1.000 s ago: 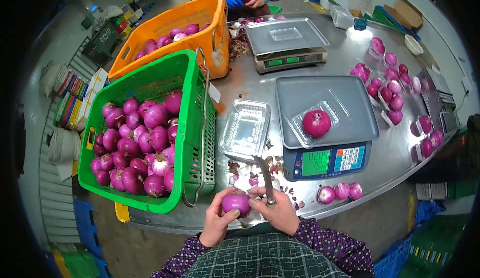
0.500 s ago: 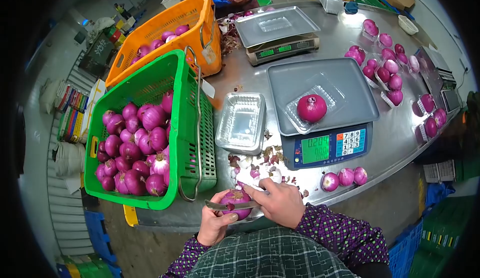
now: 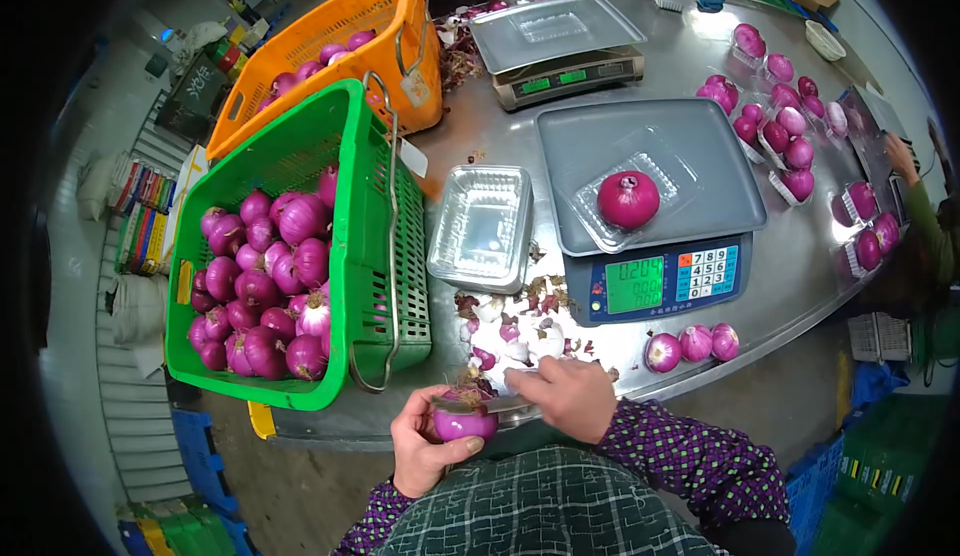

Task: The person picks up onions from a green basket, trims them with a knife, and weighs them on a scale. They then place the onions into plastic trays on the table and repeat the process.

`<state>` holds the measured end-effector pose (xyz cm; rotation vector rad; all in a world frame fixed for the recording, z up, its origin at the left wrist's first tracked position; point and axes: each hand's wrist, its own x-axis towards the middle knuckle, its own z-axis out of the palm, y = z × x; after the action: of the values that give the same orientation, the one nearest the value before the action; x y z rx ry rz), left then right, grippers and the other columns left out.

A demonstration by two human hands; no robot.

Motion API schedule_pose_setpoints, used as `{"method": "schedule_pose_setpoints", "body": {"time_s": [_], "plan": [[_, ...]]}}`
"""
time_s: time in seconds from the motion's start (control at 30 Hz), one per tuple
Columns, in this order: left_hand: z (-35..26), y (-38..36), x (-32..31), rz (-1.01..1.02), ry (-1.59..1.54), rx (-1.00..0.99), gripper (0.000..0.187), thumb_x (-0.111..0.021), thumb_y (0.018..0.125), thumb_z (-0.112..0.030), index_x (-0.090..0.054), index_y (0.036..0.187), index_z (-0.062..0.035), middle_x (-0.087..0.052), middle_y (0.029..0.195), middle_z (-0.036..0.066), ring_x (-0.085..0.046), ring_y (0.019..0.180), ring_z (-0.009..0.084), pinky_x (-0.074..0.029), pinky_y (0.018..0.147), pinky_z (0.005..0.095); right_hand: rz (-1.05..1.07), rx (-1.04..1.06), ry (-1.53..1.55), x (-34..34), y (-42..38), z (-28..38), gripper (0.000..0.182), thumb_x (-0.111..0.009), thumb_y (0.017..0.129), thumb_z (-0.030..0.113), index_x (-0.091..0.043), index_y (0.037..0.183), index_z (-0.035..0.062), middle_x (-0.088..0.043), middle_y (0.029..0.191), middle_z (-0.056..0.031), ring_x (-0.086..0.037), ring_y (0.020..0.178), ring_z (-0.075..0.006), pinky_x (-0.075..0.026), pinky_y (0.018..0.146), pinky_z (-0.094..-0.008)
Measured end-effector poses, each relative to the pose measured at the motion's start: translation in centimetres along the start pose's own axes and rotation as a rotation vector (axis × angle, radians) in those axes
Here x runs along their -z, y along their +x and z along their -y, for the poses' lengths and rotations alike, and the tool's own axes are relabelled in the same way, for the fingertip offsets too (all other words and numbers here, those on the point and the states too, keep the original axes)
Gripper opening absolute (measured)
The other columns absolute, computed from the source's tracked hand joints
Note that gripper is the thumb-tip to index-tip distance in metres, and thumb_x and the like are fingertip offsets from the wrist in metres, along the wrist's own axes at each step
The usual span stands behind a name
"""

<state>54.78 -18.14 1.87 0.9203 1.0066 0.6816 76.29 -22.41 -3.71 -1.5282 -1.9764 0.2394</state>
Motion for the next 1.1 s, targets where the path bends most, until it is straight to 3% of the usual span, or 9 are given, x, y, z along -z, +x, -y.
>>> {"method": "schedule_pose_setpoints", "body": {"time_s": [0.1, 0.17, 0.23, 0.33, 0.53, 0.83, 0.97, 1.03, 1.1], "plan": [[-0.9, -0.1, -0.4, 0.003, 0.058, -0.057, 0.067, -0.082, 0.059, 0.000, -0.050, 0.118, 0.0051, -0.062, 0.110, 0.014, -0.062, 0.098, 0.0178, -0.050, 0.090, 0.0318, 0.012, 0.013, 0.023, -0.2, -0.3, -1.3, 0.040, -0.065, 0.070, 0.008, -0.064, 0.109, 0.0188, -0.052, 0.072, -0.0027, -0.058, 0.055, -0.0196, -0.047, 0.047, -0.0330], [-1.0, -0.2, 0.3, -0.001, 0.109, -0.087, 0.068, -0.082, 0.059, 0.000, -0.049, 0.119, 0.0047, -0.061, 0.111, 0.014, -0.061, 0.099, 0.0181, -0.050, 0.091, 0.0321, 0.166, -0.134, -0.124, -1.1, -3.5, -4.4, 0.043, -0.065, 0.068, 0.007, -0.065, 0.110, 0.0159, -0.057, 0.072, -0.0033, -0.060, 0.057, -0.0199, -0.049, 0.047, -0.0325], [-0.4, -0.3, 0.2, -0.018, 0.123, -0.094, 0.070, -0.083, 0.060, 0.001, -0.047, 0.120, 0.0040, -0.060, 0.113, 0.014, -0.061, 0.101, 0.0190, -0.051, 0.091, 0.0327, 0.107, -0.170, -0.058, 0.1, -2.7, -2.9, 0.045, -0.066, 0.068, 0.006, -0.065, 0.112, 0.0154, -0.054, 0.072, -0.0026, -0.060, 0.057, -0.0194, -0.049, 0.049, -0.0326], [-0.5, 0.6, -0.8, 0.007, 0.186, -0.146, 0.073, -0.084, 0.064, 0.001, -0.042, 0.123, 0.0026, -0.057, 0.116, 0.015, -0.062, 0.102, 0.0205, -0.053, 0.090, 0.0341, 0.010, -0.034, 0.072, 1.6, 0.5, 0.3, 0.047, -0.067, 0.069, 0.007, -0.064, 0.115, 0.0162, -0.051, 0.071, -0.0019, -0.059, 0.059, -0.0183, -0.049, 0.051, -0.0320], [-1.5, 0.2, -1.6, -0.022, 0.343, -0.187, 0.072, -0.085, 0.063, -0.001, -0.042, 0.121, 0.0022, -0.057, 0.116, 0.017, -0.062, 0.102, 0.0200, -0.054, 0.088, 0.0334, 0.056, 0.004, 0.071, 1.9, 1.5, 1.0, 0.046, -0.069, 0.071, 0.011, -0.064, 0.117, 0.0185, -0.049, 0.074, -0.0021, -0.058, 0.059, -0.0170, -0.048, 0.052, -0.0316], [-0.1, -0.3, -1.5, -0.037, 0.201, -0.167, 0.071, -0.086, 0.062, -0.001, -0.043, 0.119, 0.0030, -0.060, 0.112, 0.015, -0.063, 0.101, 0.0191, -0.053, 0.089, 0.0325, 0.054, 0.004, -0.005, 0.2, -0.9, -2.0, 0.033, -0.067, 0.074, 0.012, -0.066, 0.106, 0.0168, -0.050, 0.071, -0.0023, -0.058, 0.055, -0.0191, -0.047, 0.047, -0.0329], [-0.7, -0.7, -0.6, -0.053, 0.155, -0.201, 0.069, -0.085, 0.063, 0.000, -0.044, 0.118, 0.0028, -0.060, 0.112, 0.015, -0.062, 0.100, 0.0187, -0.053, 0.088, 0.0315, 0.023, -0.075, -0.055, -0.2, -2.6, -4.9, 0.042, -0.066, 0.066, 0.007, -0.066, 0.107, 0.0136, -0.049, 0.067, -0.0035, -0.056, 0.052, -0.0198, -0.046, 0.045, -0.0339], [-1.2, -0.4, -1.2, -0.105, 0.196, -0.073, 0.068, -0.085, 0.063, -0.001, -0.045, 0.118, 0.0025, -0.060, 0.113, 0.015, -0.062, 0.100, 0.0186, -0.053, 0.088, 0.0313, -0.045, -0.043, 0.039, 1.3, -1.0, -2.3, 0.044, -0.067, 0.066, 0.007, -0.066, 0.109, 0.0131, -0.049, 0.068, -0.0036, -0.055, 0.051, -0.0197, -0.046, 0.045, -0.0336], [-0.6, 0.3, -1.4, -0.040, 0.138, -0.176, 0.069, -0.085, 0.064, -0.002, -0.044, 0.120, 0.0010, -0.058, 0.116, 0.016, -0.062, 0.101, 0.0187, -0.053, 0.087, 0.0307, 0.028, 0.001, 0.026, 1.8, 0.1, -0.9, 0.052, -0.069, 0.063, 0.008, -0.064, 0.115, 0.0149, -0.051, 0.073, -0.0037, -0.056, 0.054, -0.0210, -0.047, 0.047, -0.0325]]}}
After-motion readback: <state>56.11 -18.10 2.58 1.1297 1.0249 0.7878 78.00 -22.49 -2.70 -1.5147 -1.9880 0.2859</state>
